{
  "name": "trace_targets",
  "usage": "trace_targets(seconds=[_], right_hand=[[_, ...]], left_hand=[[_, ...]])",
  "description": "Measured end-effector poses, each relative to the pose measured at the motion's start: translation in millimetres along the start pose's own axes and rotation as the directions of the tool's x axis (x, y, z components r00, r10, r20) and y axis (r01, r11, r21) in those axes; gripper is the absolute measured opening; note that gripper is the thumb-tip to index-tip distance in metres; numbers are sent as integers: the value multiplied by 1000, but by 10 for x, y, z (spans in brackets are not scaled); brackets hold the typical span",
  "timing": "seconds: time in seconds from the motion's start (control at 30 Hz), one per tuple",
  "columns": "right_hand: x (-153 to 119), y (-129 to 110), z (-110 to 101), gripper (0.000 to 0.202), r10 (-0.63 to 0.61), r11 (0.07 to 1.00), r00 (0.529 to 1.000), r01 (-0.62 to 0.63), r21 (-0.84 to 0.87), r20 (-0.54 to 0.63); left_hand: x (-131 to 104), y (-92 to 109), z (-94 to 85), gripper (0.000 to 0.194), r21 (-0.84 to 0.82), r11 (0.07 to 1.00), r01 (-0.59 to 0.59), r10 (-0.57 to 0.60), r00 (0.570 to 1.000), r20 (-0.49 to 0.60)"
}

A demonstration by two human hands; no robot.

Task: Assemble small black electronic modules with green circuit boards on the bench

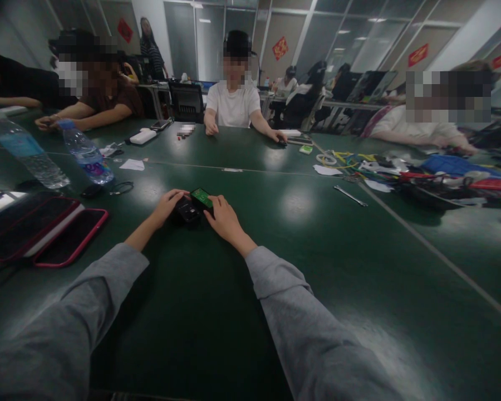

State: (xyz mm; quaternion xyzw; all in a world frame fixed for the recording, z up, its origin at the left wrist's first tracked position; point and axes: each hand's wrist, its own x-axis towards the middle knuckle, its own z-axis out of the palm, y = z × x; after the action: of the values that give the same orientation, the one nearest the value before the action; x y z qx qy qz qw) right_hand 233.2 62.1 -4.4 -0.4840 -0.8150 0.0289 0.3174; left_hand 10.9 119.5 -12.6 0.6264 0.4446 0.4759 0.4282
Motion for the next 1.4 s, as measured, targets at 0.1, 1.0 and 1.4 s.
trace_targets(seconds=[0.1,1.0,1.4], right_hand=[[0,0,0,41,-7,1000,1000,7,-5,-1],[7,-24,-18,41,-9,1000,1000,9,0,12],[10,-23,-9,41,-15,1000,1000,15,0,6]], left_hand=[[-6,15,-1,36,12,1000,0,0,1000,0],[-18,34,13,33,-8,1000,2,-2,1000,-14],[6,-4,3,34,11,1000,-14,14,1000,-16]])
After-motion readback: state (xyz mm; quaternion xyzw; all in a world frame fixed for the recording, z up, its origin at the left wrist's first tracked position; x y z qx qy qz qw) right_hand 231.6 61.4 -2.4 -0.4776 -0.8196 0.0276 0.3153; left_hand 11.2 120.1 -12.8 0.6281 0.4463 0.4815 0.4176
